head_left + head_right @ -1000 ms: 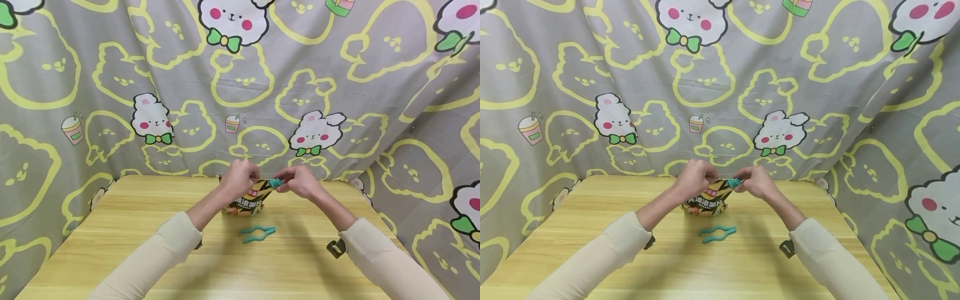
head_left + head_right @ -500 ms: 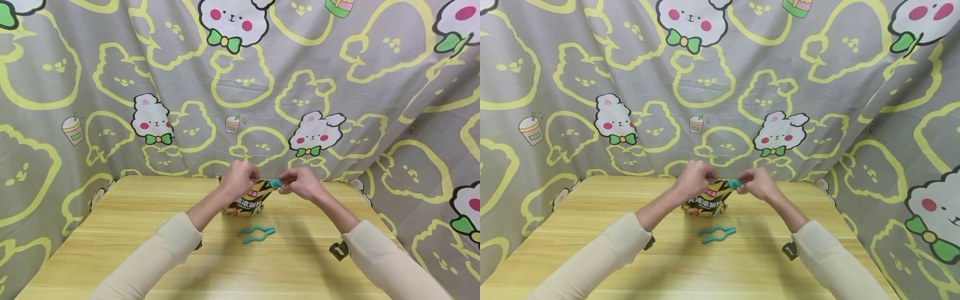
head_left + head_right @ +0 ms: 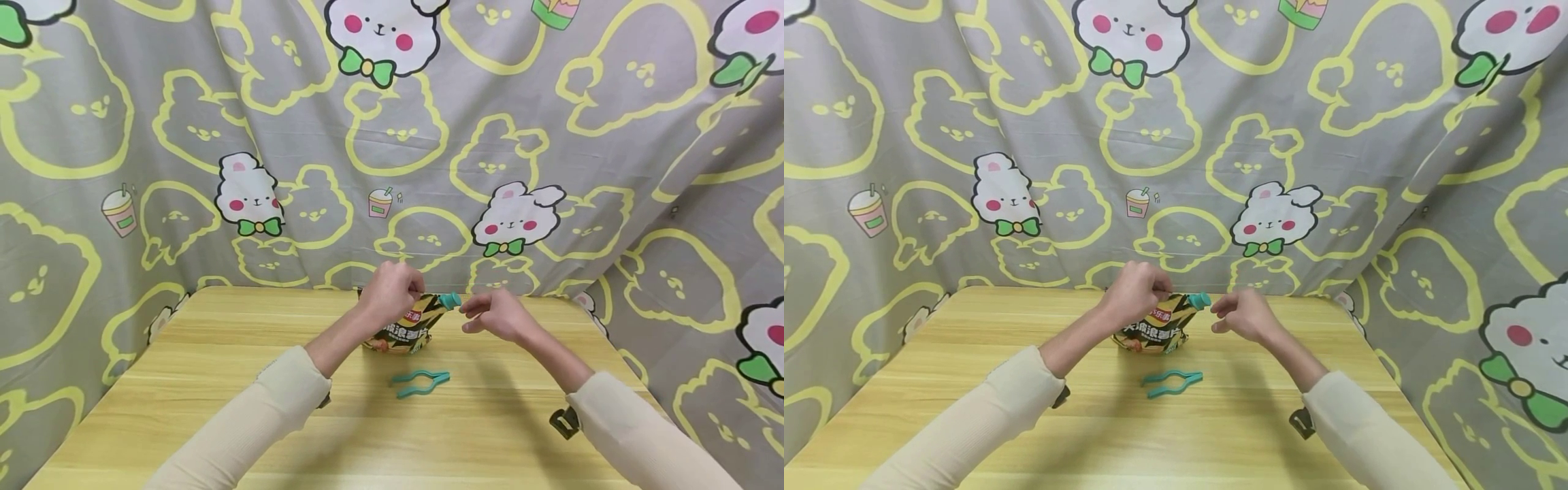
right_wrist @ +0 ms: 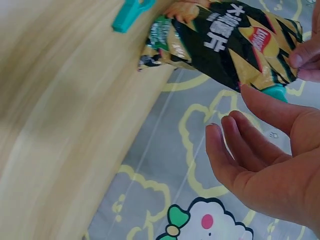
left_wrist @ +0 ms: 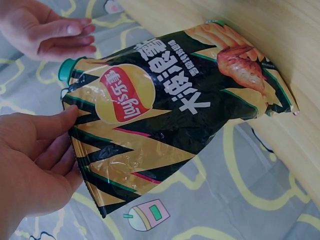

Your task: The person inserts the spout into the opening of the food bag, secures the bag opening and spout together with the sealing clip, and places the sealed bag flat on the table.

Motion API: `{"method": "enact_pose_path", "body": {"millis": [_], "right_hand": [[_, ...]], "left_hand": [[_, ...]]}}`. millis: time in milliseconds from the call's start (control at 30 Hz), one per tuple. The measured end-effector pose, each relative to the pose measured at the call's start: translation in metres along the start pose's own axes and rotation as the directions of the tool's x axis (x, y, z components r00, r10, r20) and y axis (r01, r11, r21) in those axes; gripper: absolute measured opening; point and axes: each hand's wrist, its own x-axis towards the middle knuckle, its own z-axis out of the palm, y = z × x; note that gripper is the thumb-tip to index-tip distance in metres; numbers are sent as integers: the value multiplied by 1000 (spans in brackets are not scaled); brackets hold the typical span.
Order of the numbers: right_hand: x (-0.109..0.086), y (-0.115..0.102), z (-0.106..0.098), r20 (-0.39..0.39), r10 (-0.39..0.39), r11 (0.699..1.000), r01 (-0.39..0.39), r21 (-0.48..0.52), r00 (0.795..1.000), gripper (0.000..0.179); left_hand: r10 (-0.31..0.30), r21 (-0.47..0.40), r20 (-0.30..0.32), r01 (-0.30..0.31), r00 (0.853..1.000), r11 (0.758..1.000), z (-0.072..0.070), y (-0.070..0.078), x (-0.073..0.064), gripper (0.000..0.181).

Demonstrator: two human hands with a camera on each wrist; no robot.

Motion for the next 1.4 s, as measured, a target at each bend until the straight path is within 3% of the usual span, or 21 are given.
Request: {"method": "enact_pose_path", "body": {"millis": [567, 1100, 1400], "right_hand": [[-10, 20, 44, 41, 5, 1000, -4, -30, 999, 22], [-9, 24, 82, 35, -49, 999, 50, -10, 998, 18], [-11, 24, 95, 45, -23, 999, 22, 36, 999, 21]], "left_hand": [[-41, 2, 30, 41, 999, 999, -2, 0, 0, 32], [-9, 5, 7, 9, 1000, 1000, -1, 1, 0, 33], [-11, 8, 16, 11, 1000, 1000, -1, -1, 1, 34]]}}
